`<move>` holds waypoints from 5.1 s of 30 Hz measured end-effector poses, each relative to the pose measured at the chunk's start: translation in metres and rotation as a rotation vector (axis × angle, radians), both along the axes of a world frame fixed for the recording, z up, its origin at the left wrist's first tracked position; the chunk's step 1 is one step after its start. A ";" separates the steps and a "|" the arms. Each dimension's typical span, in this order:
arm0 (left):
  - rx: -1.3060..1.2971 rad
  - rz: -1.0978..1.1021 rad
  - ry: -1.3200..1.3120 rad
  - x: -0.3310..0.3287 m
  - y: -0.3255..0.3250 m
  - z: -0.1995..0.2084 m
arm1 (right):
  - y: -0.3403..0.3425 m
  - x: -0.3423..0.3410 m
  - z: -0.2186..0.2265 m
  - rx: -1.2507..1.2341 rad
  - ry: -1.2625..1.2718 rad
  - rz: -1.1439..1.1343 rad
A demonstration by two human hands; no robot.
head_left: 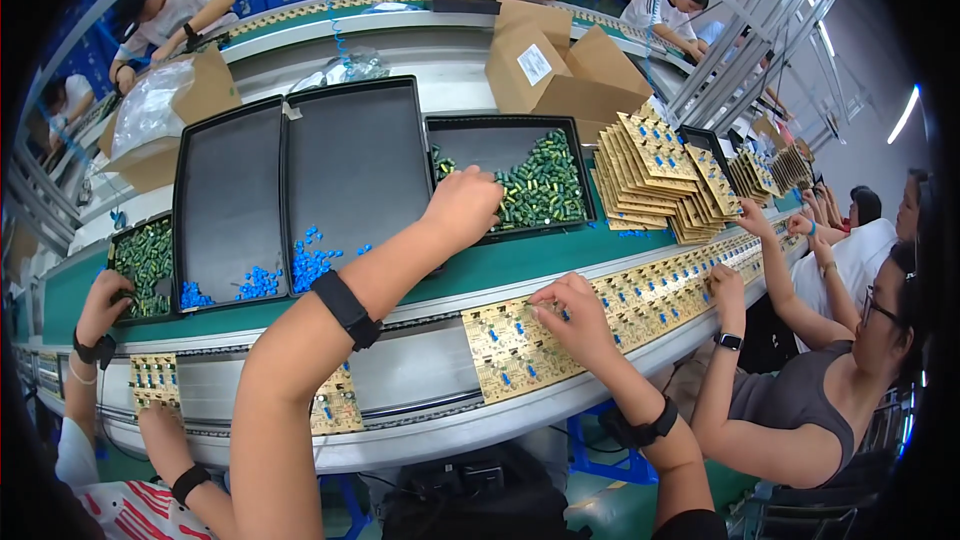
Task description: The person picks up green and blue capacitors from trays and inserts them into circuit boards on a conveyor belt.
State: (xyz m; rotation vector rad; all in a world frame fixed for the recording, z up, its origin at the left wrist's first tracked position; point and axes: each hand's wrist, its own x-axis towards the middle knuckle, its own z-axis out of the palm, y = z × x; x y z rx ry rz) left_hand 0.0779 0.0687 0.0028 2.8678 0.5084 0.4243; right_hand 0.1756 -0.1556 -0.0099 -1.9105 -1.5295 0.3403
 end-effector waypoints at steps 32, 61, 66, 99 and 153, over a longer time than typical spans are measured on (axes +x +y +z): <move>-0.617 0.041 -0.327 -0.039 -0.012 0.014 | 0.022 0.011 0.011 -0.180 -0.561 0.275; -0.197 -0.252 0.100 -0.077 -0.071 0.016 | 0.131 0.048 0.009 0.015 -0.050 0.044; -0.157 -0.269 0.182 -0.070 -0.074 0.012 | 0.126 0.041 0.007 0.131 -0.023 -0.037; 0.212 -0.032 -0.071 -0.034 -0.041 0.027 | 0.008 0.046 0.006 -0.055 0.741 0.070; -1.263 0.059 -0.215 -0.063 -0.046 0.012 | 0.016 0.044 0.003 -0.108 -0.114 0.357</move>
